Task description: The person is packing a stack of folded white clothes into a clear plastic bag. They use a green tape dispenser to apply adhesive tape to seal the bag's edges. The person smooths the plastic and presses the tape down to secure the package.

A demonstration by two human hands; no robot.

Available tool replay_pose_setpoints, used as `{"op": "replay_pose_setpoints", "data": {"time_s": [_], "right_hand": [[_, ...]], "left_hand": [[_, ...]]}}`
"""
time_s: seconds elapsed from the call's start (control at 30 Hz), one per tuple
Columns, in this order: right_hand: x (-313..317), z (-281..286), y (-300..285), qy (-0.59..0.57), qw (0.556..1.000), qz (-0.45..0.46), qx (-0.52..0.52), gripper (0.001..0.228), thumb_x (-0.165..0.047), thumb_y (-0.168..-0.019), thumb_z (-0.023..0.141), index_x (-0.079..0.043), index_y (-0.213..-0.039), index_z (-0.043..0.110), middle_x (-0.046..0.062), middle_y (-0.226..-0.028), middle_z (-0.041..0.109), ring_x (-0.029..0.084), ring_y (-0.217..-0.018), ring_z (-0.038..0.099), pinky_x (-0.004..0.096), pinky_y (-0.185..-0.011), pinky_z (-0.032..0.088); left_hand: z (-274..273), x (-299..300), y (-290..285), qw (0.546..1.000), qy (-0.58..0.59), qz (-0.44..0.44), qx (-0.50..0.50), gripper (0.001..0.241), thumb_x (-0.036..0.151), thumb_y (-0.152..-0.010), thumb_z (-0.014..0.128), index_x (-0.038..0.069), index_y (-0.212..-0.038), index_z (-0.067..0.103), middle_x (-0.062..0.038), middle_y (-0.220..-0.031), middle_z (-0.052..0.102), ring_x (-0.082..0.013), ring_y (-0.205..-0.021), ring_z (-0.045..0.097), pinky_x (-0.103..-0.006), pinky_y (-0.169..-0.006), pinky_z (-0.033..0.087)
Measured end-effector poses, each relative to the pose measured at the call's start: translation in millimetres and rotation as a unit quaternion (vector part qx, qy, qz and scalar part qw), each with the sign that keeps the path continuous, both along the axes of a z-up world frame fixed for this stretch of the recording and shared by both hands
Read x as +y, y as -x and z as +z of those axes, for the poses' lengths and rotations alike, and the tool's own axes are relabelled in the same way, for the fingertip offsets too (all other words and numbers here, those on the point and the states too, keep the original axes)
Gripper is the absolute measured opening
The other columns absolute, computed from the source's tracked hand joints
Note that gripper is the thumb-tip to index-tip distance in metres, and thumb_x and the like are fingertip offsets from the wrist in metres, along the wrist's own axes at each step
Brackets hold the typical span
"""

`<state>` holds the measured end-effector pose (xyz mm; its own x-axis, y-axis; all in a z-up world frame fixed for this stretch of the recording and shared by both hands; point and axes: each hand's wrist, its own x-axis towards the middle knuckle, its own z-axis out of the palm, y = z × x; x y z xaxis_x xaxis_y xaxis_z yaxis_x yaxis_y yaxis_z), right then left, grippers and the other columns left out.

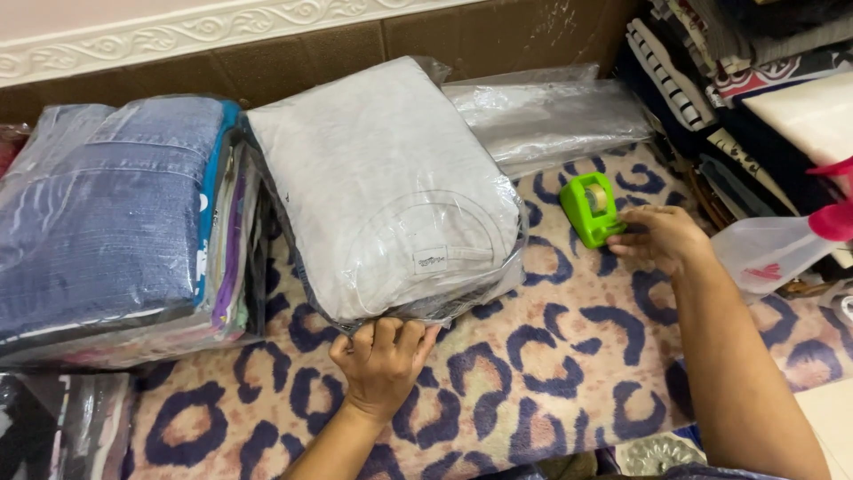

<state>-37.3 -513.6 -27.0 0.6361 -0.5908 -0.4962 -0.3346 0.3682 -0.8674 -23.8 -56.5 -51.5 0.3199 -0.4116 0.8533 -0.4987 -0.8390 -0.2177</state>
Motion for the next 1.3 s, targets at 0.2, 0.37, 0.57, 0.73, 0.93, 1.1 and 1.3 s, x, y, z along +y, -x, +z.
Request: {"op": "replay_pose_setpoints", "data": {"time_s": [0.2,0.37,0.57,0.73,0.93,1.1,1.3], "right_hand": [[8.3,-10.7,15.1,-0.037,0.996,-0.026,-0.076,0.007,-0.006,-0.098,0.057,-0.006,-0.100,0.050,0.021,-0.117,0.059,0.043,-0.099,0.072,0.045,-0.087,0.066],[-0.8,-48.4,33.6,-0.063,0.977,0.008,-0.202,0.015,0.005,-0.078,0.052,-0.004,-0.087,0.059,0.009,-0.101,0.061,0.034,-0.097,0.071,0.048,-0.104,0.060],[1.2,-58.7,39.7,-0.042,0.960,0.055,-0.271,0.019,0.008,-0.082,0.054,-0.005,-0.072,0.061,0.009,-0.145,0.058,0.028,-0.100,0.074,0.042,-0.095,0.063],[1.1,-67.5,34.2,0.014,0.975,0.017,-0.222,0.011,0.003,-0.092,0.061,-0.006,-0.086,0.064,0.011,-0.123,0.069,0.022,-0.094,0.075,0.036,-0.074,0.068],[2.0,-66.9,29.1,0.073,0.971,0.007,-0.227,0.035,0.003,-0.094,0.062,-0.013,-0.065,0.049,0.008,-0.126,0.065,0.016,-0.086,0.074,0.027,-0.059,0.066],[-4.9,-66.4,27.3,0.059,0.980,0.002,-0.192,0.007,0.000,-0.100,0.060,-0.006,-0.103,0.063,0.021,-0.088,0.074,0.024,-0.073,0.075,0.028,-0.061,0.064],[-5.7,-71.3,25.1,0.074,0.972,-0.006,-0.221,0.031,0.002,-0.096,0.062,-0.010,-0.069,0.053,0.010,-0.121,0.069,0.019,-0.080,0.076,0.024,-0.061,0.066]], "left_hand": [[-0.4,0.8,0.1,1.000,-0.008,-0.002,0.005,0.057,0.075,-0.075,0.086,0.030,-0.078,0.053,0.007,-0.083,0.048,-0.0170,-0.083,0.042,-0.0378,-0.081,0.027],[0.1,0.9,0.9,1.000,-0.009,-0.001,0.011,0.054,0.073,-0.078,0.085,0.029,-0.077,0.052,0.007,-0.083,0.048,-0.0175,-0.083,0.042,-0.0383,-0.082,0.026],[1.7,-0.4,0.1,1.000,-0.007,-0.003,0.002,0.051,0.069,-0.081,0.084,0.029,-0.076,0.053,0.006,-0.082,0.047,-0.0181,-0.083,0.043,-0.0388,-0.082,0.027],[0.7,0.2,0.1,1.000,-0.009,-0.001,0.001,0.051,0.071,-0.081,0.083,0.029,-0.077,0.054,0.005,-0.083,0.048,-0.0186,-0.083,0.043,-0.0392,-0.081,0.027],[1.2,0.9,0.5,1.000,-0.009,-0.004,0.004,0.055,0.071,-0.078,0.087,0.028,-0.078,0.053,0.005,-0.083,0.047,-0.0179,-0.083,0.043,-0.0386,-0.081,0.026],[1.8,1.4,1.7,1.000,-0.017,0.001,0.002,0.054,0.072,-0.080,0.083,0.027,-0.079,0.052,0.005,-0.084,0.048,-0.0174,-0.085,0.044,-0.0380,-0.084,0.025],[-4.2,1.8,-0.8,1.000,-0.015,0.001,-0.008,0.054,0.072,-0.077,0.085,0.028,-0.080,0.054,0.005,-0.085,0.048,-0.0178,-0.086,0.045,-0.0385,-0.083,0.026]]}}
